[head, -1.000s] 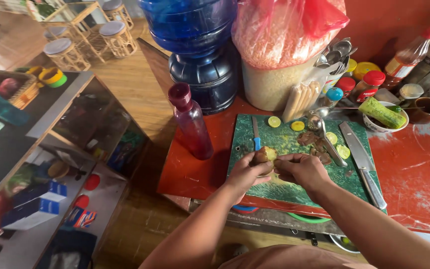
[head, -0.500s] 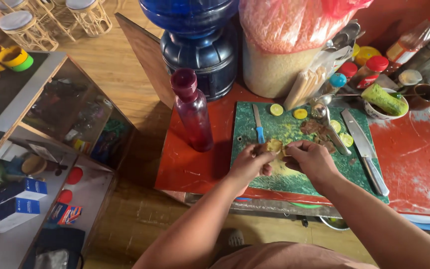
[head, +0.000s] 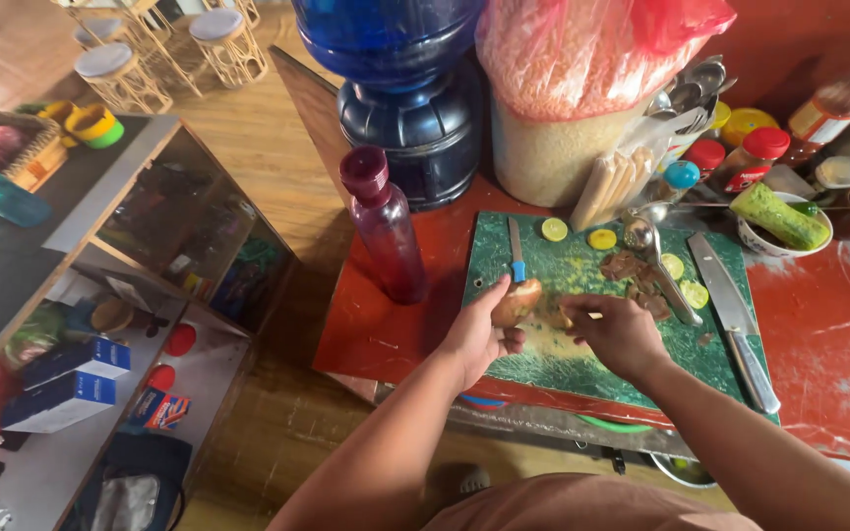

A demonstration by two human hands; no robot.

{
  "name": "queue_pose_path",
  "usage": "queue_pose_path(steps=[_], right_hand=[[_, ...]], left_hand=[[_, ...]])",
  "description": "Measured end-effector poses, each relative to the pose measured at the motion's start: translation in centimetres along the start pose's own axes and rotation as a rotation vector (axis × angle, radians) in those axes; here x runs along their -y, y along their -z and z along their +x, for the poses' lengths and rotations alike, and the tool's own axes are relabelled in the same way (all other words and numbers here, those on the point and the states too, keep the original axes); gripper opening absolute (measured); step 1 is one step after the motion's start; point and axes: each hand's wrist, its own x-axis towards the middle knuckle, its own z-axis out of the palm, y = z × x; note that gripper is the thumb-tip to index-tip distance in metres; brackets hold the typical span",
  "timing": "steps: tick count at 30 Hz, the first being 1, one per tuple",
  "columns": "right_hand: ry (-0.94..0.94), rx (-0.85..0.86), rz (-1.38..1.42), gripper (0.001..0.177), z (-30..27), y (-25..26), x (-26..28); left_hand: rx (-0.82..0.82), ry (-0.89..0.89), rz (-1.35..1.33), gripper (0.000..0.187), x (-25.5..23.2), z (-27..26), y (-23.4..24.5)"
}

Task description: The person stirs a pan on a gas stove, then moves to a counter to stir a glass of liquid. They peel a potato with a peeler, place it on a cutting board, and chop it into chunks with a knife. The chopped pieces remain on the board.

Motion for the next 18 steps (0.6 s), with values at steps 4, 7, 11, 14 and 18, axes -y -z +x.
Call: queue_pose_path(steps=[4, 7, 11, 14, 18], right_hand=[[0.147, -0.127, 0.067, 0.022, -0.5, 1.1, 2.9], [0.247, -0.141, -0.004, 0.024, -1.0, 2.1, 4.7], [0.349, -0.132, -0.062, 0.022, -1.3, 2.4, 5.1], [0.569, -0.111, -0.061, 0.021, -0.9, 2.6, 4.5], [0.693, -0.01, -0.113, 0.015, -0.6, 2.7, 3.9]], left_hand=[[0.009, -0.066, 0.248, 0.056, -1.1, -1.1, -0.9], [-0.015, -0.097, 0.371, 0.053, -1.6, -1.1, -1.3], [-0.007, -0.168, 0.489, 0.051, -1.6, -0.7, -1.2], [-0.007, -0.224, 0.611, 0.047, -1.3, -0.4, -1.0], [0.05, -0.263, 0.717, 0.036, -1.4, -0.3, -0.7]])
